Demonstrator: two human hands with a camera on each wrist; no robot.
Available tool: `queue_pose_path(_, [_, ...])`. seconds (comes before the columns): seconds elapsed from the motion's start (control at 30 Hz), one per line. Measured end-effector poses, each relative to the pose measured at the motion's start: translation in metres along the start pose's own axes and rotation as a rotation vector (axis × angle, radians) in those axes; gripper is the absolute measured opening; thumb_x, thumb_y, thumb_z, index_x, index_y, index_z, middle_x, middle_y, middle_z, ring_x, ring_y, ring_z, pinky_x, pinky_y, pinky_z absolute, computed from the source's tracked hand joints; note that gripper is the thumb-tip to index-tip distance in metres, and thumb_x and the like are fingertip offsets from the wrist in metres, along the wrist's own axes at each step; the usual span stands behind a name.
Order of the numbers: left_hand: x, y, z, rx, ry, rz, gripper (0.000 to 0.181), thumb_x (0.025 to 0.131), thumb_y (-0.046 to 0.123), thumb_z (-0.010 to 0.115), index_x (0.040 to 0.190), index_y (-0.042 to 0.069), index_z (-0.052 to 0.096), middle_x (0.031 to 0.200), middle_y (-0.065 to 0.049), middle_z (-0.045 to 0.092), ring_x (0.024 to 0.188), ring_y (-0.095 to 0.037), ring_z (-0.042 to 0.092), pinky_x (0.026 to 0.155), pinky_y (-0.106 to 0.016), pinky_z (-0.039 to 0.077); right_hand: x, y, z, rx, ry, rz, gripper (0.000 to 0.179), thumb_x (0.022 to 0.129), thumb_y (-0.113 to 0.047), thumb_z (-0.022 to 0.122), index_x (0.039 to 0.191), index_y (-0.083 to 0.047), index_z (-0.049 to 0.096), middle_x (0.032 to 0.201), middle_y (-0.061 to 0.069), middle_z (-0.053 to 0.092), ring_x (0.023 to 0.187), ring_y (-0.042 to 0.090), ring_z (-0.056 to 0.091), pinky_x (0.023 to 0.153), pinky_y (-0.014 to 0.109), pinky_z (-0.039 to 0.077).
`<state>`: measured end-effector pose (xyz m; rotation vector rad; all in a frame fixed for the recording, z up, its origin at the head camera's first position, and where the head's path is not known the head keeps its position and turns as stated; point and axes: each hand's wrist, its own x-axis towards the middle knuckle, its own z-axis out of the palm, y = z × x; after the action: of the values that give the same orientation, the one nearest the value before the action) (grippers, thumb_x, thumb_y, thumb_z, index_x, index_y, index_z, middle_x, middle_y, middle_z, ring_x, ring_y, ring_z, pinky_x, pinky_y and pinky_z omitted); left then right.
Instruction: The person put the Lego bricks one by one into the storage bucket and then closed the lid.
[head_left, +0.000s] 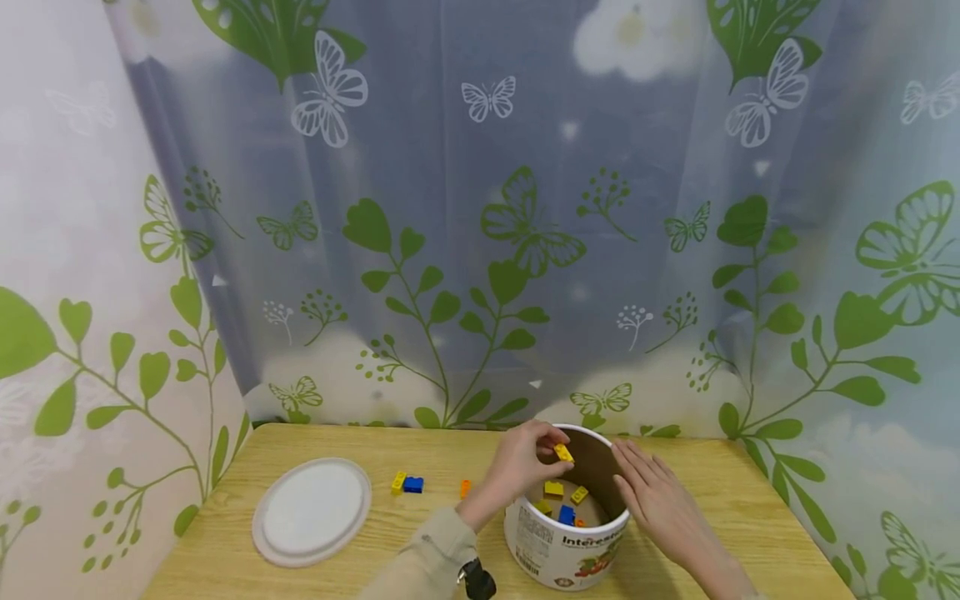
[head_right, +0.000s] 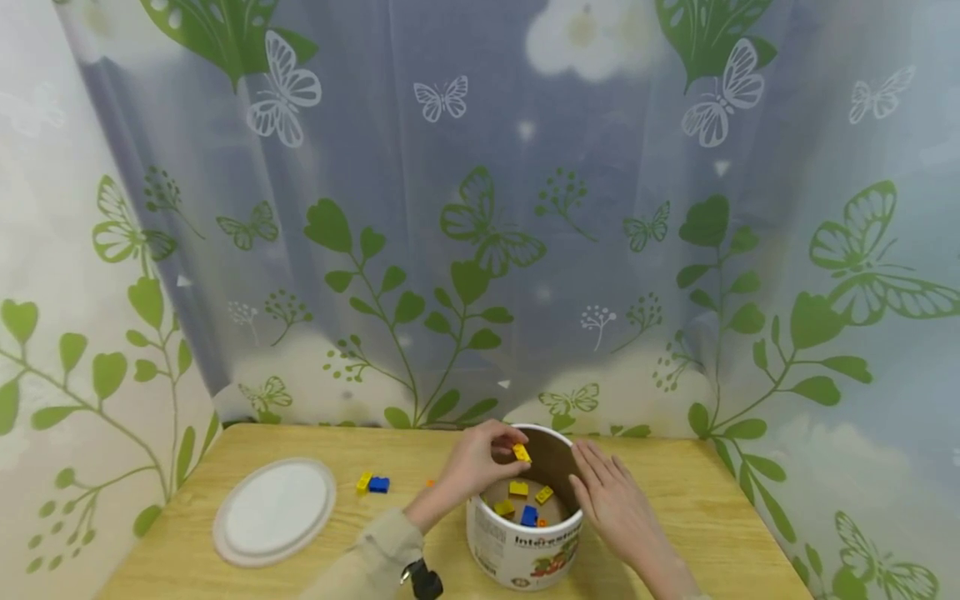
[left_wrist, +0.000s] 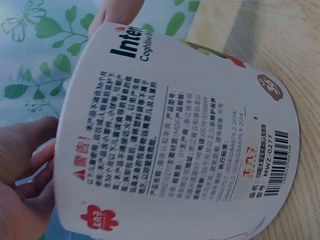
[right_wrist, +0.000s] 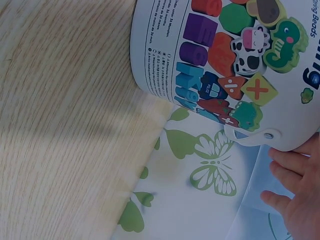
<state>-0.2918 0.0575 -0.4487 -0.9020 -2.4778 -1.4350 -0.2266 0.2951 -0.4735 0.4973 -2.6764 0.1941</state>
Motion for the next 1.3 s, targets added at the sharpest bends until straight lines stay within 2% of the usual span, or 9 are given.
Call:
queue_pose_path(0.3, [0.002,-0.003,0.009,0.11,-0.031,-0.03,0.028,0.082,0.012,0.086,0.107,0.005,0.074,0.103,-0.004,0.067,0.089,-0.013,0.069,0.077,-0.015,0.056,0.001,-0.002,-0.003,0.014,-0.007,0.007,0.048,0.106,-0.023,0.053,0.148,-0.001,0.05,0.151,0.016,0.05,0.141,0.036,0.045,0.114,0.058,0.038])
queue_pose_path(0.5, [0.003,-0.002,0.01,0.178,-0.036,-0.01,0.029,0.084,0.009,0.084,0.111,0.007,0.073,0.106,-0.004,0.07,0.092,-0.014,0.068,0.079,-0.018,0.056,0.001,-0.001,-0.002,0.02,-0.018,0.014,0.048,0.106,-0.023,0.053,0.149,-0.001,0.049,0.153,0.015,0.049,0.142,0.035,0.044,0.115,0.058,0.037])
queue_pose_path(0.63, [0.002,-0.003,0.009,0.18,-0.002,0.042,0.029,0.084,0.005,0.082,0.112,0.006,0.072,0.108,-0.007,0.072,0.094,-0.018,0.069,0.08,-0.021,0.057,0.001,0.0,-0.002,0.021,-0.02,0.015,0.048,0.106,-0.023,0.054,0.149,-0.001,0.049,0.153,0.015,0.049,0.142,0.035,0.044,0.115,0.058,0.037])
queue_pose_path(0.73, [0.001,-0.003,0.006,0.126,0.034,0.089,0.027,0.087,0.004,0.079,0.112,0.004,0.071,0.107,-0.011,0.072,0.094,-0.024,0.07,0.079,-0.023,0.059,0.001,0.0,-0.002,0.016,-0.014,0.012,0.048,0.106,-0.023,0.053,0.148,-0.001,0.05,0.152,0.015,0.049,0.141,0.035,0.044,0.114,0.058,0.037])
queue_pose_path(0.93, [0.0,-0.005,-0.005,-0.036,0.079,0.107,0.023,0.092,0.006,0.074,0.115,0.003,0.071,0.108,-0.014,0.072,0.096,-0.028,0.071,0.081,-0.034,0.062,0.0,0.0,0.0,0.022,-0.01,0.017,0.048,0.106,-0.024,0.053,0.148,-0.001,0.05,0.152,0.015,0.05,0.141,0.036,0.045,0.115,0.058,0.037])
queue_pose_path(1.07, [-0.001,-0.007,-0.013,-0.076,0.106,0.116,0.025,0.092,0.007,0.075,0.116,0.004,0.072,0.11,-0.013,0.072,0.097,-0.028,0.071,0.084,-0.039,0.062,0.0,0.0,0.001,0.018,-0.006,0.016,0.048,0.105,-0.023,0.054,0.148,0.0,0.05,0.152,0.016,0.049,0.141,0.036,0.045,0.115,0.058,0.036])
queue_pose_path(1.3, [-0.007,-0.012,-0.027,-0.105,0.137,0.116,0.027,0.093,0.009,0.075,0.118,0.003,0.07,0.116,-0.012,0.071,0.105,-0.031,0.069,0.089,-0.038,0.06,0.001,0.0,0.001,0.014,0.0,0.01,0.048,0.105,-0.022,0.055,0.147,0.0,0.051,0.152,0.016,0.049,0.141,0.037,0.045,0.114,0.058,0.037])
